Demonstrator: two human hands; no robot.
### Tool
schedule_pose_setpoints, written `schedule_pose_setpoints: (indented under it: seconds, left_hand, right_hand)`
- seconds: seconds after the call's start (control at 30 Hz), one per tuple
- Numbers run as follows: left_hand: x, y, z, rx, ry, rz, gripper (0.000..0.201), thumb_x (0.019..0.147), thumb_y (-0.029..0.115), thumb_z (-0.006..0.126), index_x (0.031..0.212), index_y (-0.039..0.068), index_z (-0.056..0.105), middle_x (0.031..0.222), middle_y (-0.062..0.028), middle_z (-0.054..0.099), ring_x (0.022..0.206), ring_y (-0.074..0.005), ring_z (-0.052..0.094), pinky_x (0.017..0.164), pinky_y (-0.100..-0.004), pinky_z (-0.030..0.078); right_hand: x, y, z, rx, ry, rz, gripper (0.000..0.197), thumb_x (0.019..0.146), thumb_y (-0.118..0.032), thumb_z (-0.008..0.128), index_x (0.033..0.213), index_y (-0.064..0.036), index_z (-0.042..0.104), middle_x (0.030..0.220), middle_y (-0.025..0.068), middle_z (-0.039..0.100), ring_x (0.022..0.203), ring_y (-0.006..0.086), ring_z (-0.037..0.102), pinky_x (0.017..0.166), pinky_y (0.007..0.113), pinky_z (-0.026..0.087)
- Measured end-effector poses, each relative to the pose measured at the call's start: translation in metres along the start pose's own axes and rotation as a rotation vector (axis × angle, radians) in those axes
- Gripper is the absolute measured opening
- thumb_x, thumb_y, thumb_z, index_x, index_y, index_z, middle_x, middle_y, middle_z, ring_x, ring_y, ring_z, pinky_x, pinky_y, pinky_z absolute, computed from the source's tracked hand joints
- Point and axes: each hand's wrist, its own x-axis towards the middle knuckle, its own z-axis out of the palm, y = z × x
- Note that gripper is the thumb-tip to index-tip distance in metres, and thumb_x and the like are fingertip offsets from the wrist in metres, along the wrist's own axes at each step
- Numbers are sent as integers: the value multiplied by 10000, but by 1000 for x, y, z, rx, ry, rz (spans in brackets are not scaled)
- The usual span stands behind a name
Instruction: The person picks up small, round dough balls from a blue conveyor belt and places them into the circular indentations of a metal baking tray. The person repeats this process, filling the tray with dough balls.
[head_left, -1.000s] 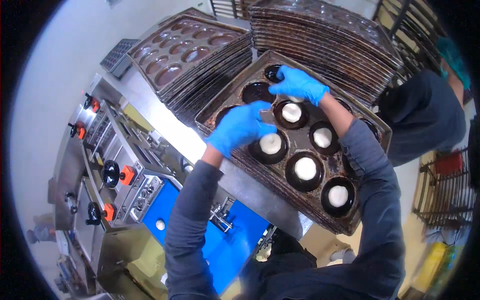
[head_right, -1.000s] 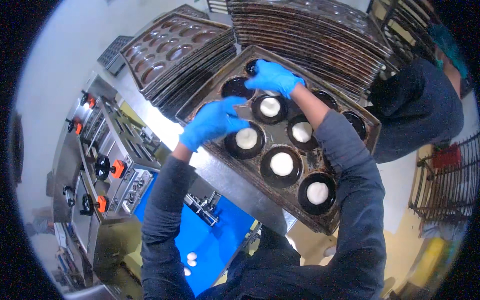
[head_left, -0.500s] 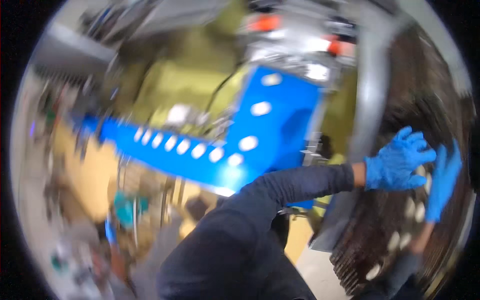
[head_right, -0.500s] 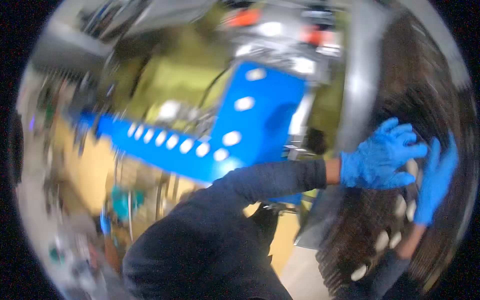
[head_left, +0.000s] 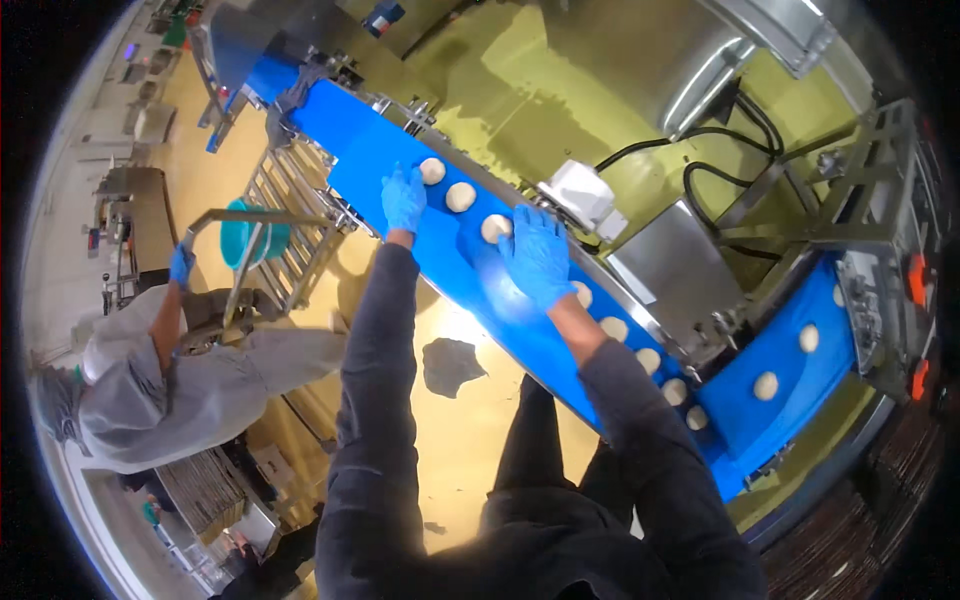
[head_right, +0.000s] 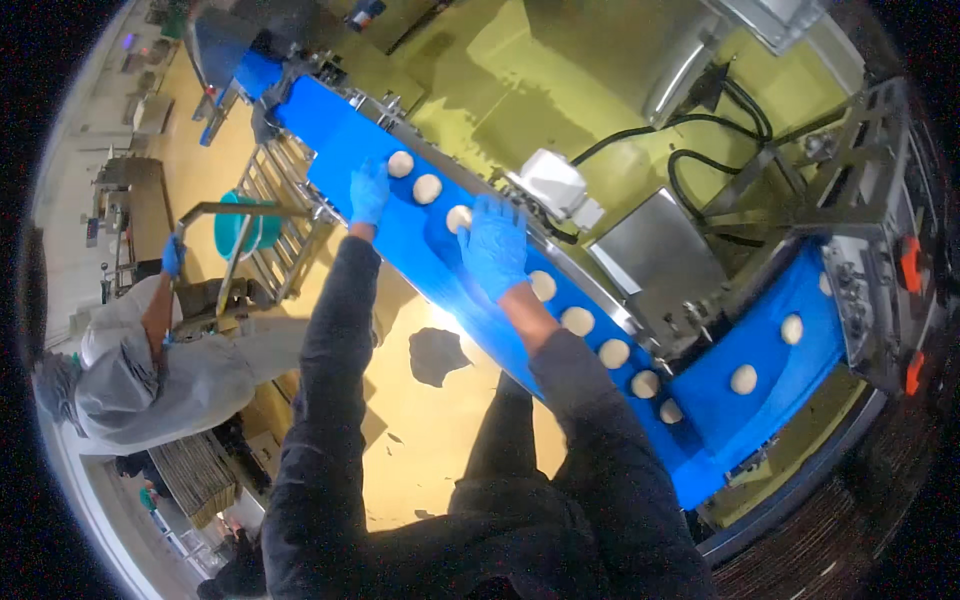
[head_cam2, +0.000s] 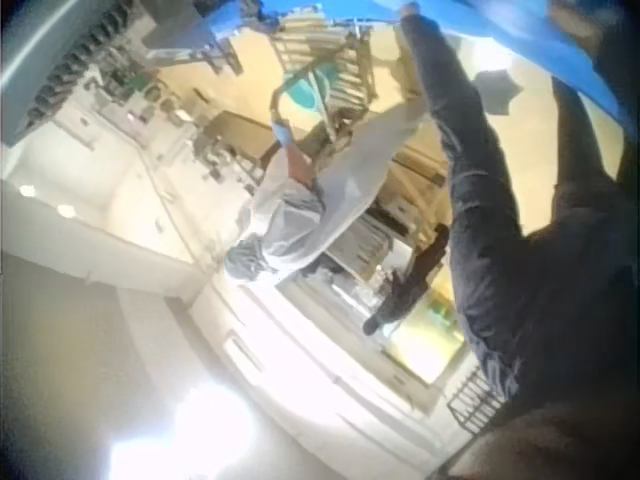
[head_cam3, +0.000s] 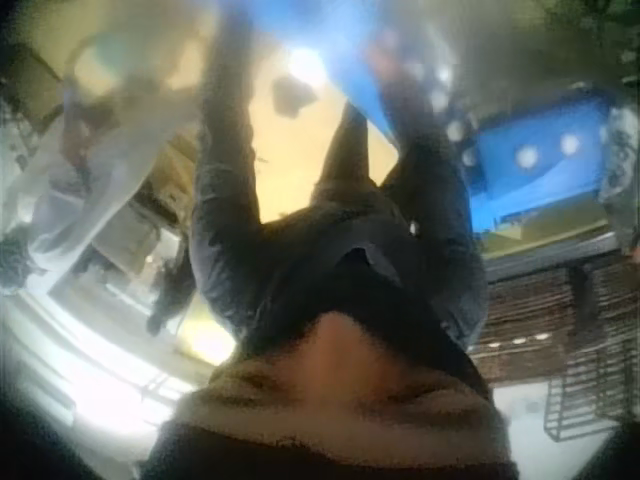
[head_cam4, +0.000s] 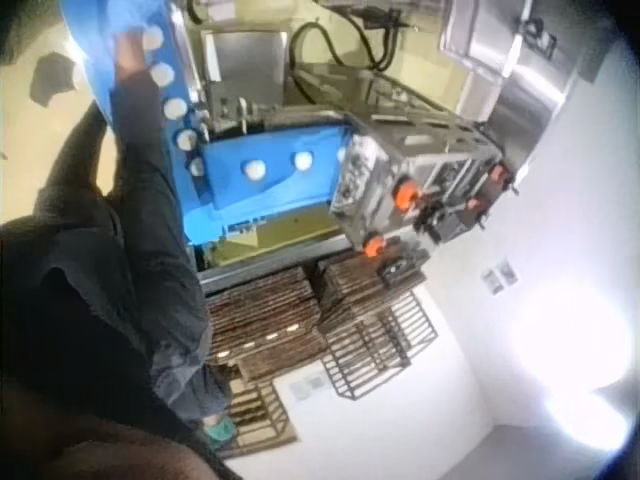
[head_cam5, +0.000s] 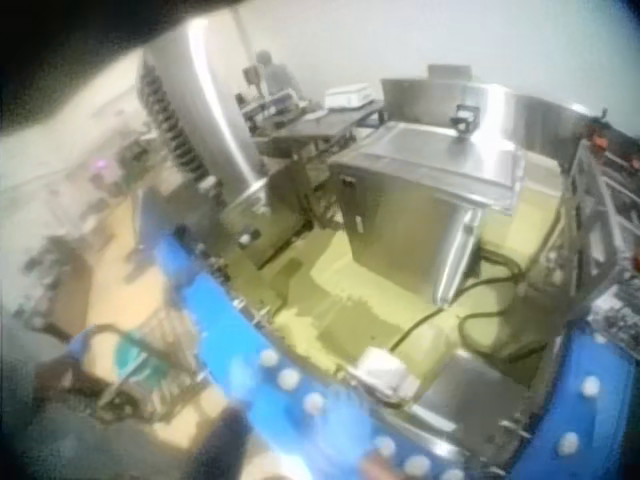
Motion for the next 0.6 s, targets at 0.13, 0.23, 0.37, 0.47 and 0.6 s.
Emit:
schedule_pose_setpoints:
  seconds: [0.13,0.23,0.37,0.47,0.6]
  left_hand:
    - [29,10,54,-3,-438,-105,345,882,326,583,1100,77,680,1149,-240,617,1051,-403,574,895,-485,458]
    - [24,45,36,-224,-302,-292,327,850,253,648,1109,54,657,1085,-183,636,995,-318,605,859,-434,487]
    - [12,44,7,-768,-24,-325,356,850,170,660,1170,24,603,947,-75,612,891,-200,593,785,-327,504]
    - [23,44,-6,-1054,38,-371,326,886,151,611,1183,16,589,869,-33,578,823,-167,580,733,-297,505]
    - [38,1,-8,-1306,-264,-531,269,910,146,542,1141,44,635,737,-48,587,711,-197,608,668,-329,518]
  right_hand:
    - [23,23,75,-254,224,21,313,833,-272,650,1021,-23,623,1165,201,568,1153,396,483,1033,527,321]
    - [39,1,72,153,140,229,285,758,-118,727,1020,-51,637,1103,191,618,1151,402,515,1019,485,375]
    - [25,-34,74,902,167,399,439,718,62,663,1129,-67,582,985,77,594,987,202,583,838,294,484]
    - [-5,-10,42,1089,155,523,377,812,-24,604,1181,-33,527,1062,140,613,975,216,597,845,314,488]
    - [-4,6,26,363,95,467,386,848,-214,624,1186,-42,547,1149,187,606,945,291,647,811,350,524]
